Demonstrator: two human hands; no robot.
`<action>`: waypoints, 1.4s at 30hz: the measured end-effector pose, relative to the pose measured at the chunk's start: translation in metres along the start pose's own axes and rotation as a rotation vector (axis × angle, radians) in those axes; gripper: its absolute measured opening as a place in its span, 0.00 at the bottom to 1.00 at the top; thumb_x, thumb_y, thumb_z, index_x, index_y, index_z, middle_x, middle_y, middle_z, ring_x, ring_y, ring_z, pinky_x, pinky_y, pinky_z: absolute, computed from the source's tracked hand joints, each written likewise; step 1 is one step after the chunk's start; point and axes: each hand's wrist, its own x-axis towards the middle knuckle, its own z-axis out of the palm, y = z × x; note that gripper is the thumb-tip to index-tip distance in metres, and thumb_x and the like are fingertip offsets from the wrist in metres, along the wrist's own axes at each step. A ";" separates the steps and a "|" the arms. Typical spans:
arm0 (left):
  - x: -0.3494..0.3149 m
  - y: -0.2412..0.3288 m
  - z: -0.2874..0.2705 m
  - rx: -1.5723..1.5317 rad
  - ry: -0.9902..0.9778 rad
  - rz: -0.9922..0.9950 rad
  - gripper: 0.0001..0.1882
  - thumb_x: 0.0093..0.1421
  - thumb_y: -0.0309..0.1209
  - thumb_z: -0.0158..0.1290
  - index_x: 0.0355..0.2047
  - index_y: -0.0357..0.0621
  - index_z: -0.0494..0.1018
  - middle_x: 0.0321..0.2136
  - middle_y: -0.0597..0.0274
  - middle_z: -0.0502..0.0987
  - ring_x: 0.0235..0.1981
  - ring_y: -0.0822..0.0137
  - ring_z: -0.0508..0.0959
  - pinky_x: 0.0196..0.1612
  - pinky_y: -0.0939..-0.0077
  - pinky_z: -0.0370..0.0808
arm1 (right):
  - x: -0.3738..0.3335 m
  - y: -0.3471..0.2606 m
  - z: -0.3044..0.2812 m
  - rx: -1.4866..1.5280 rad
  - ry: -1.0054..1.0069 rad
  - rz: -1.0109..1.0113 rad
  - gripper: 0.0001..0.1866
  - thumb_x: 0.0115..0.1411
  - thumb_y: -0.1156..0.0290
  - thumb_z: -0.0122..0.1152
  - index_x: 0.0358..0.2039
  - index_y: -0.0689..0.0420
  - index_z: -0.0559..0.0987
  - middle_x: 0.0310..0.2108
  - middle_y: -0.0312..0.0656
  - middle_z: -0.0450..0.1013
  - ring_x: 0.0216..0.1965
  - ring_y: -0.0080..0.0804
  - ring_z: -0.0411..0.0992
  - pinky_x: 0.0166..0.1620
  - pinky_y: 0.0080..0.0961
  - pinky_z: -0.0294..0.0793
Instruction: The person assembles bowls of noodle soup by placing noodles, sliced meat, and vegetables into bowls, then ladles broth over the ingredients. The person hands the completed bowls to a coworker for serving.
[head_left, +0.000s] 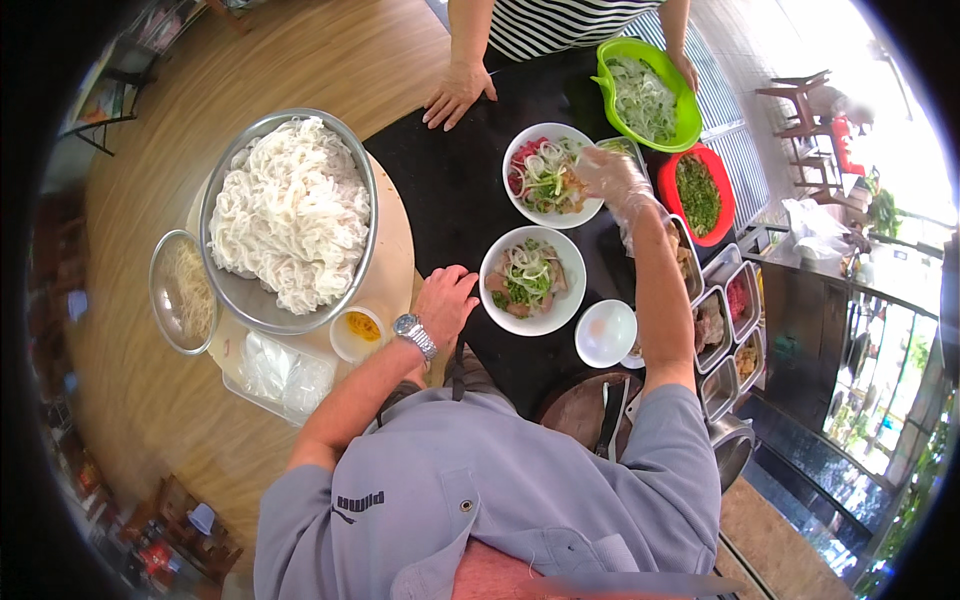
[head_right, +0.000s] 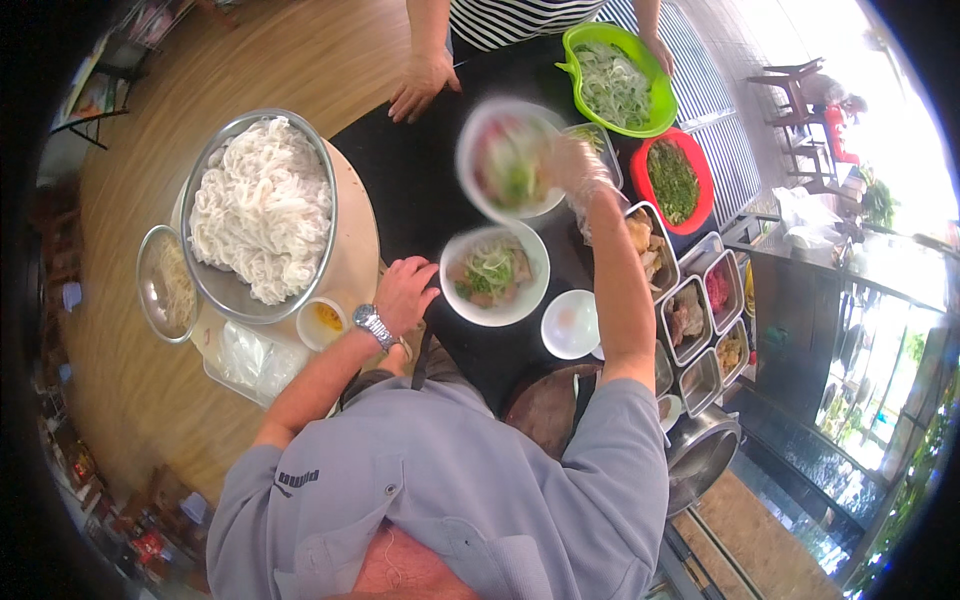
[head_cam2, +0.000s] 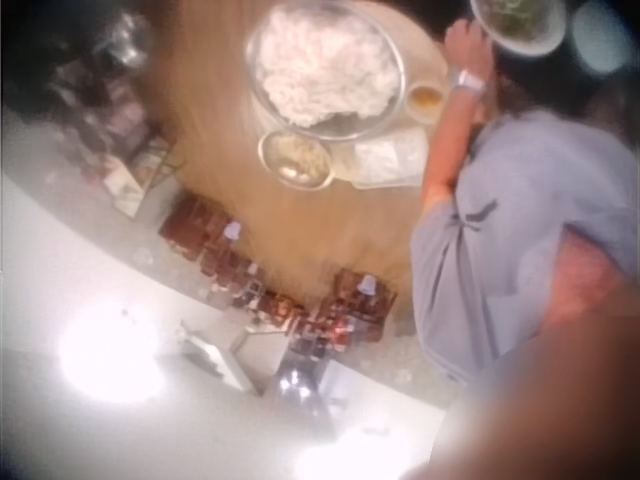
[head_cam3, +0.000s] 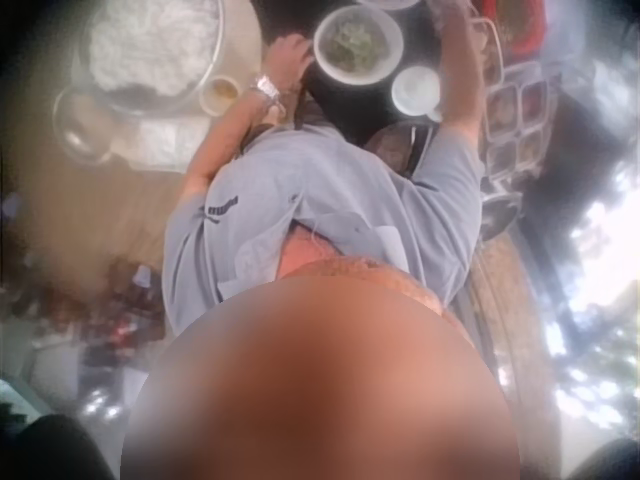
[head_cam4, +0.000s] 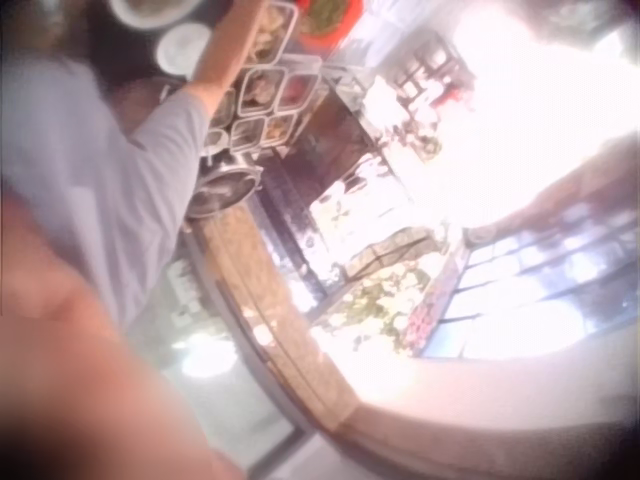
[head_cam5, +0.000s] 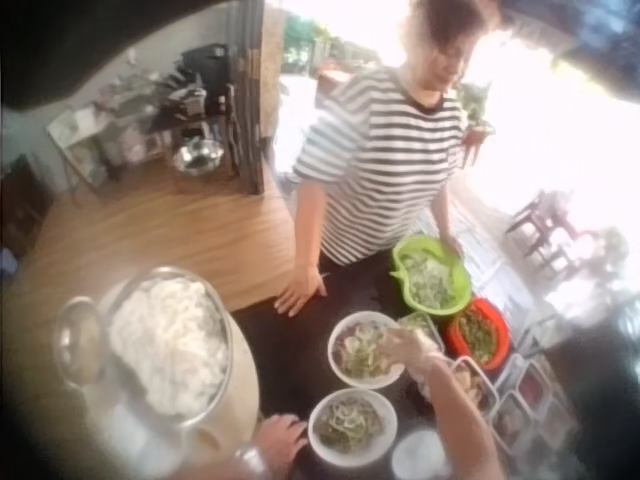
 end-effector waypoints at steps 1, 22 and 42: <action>-0.002 -0.001 0.001 -0.006 0.005 -0.014 0.23 0.55 0.29 0.66 0.52 0.41 0.77 0.48 0.52 0.76 0.48 0.48 0.74 0.53 0.55 0.73 | 0.006 0.000 -0.018 -0.032 0.044 0.115 0.20 0.60 0.65 0.68 0.51 0.59 0.84 0.37 0.43 0.83 0.37 0.27 0.81 0.42 0.25 0.80; -0.009 -0.002 0.005 -0.085 -0.058 -0.109 0.24 0.56 0.30 0.65 0.54 0.39 0.76 0.50 0.49 0.75 0.50 0.46 0.75 0.54 0.56 0.74 | -0.019 0.070 -0.045 -0.415 0.108 0.408 0.14 0.62 0.61 0.57 0.41 0.51 0.87 0.38 0.49 0.83 0.41 0.49 0.82 0.49 0.40 0.80; -0.075 -0.008 0.008 -0.181 -0.341 -0.121 0.27 0.61 0.41 0.62 0.56 0.39 0.77 0.52 0.43 0.78 0.54 0.45 0.77 0.59 0.55 0.74 | -0.196 -0.116 0.077 -0.343 -0.155 0.036 0.16 0.64 0.70 0.63 0.52 0.56 0.84 0.45 0.54 0.82 0.47 0.40 0.82 0.51 0.29 0.79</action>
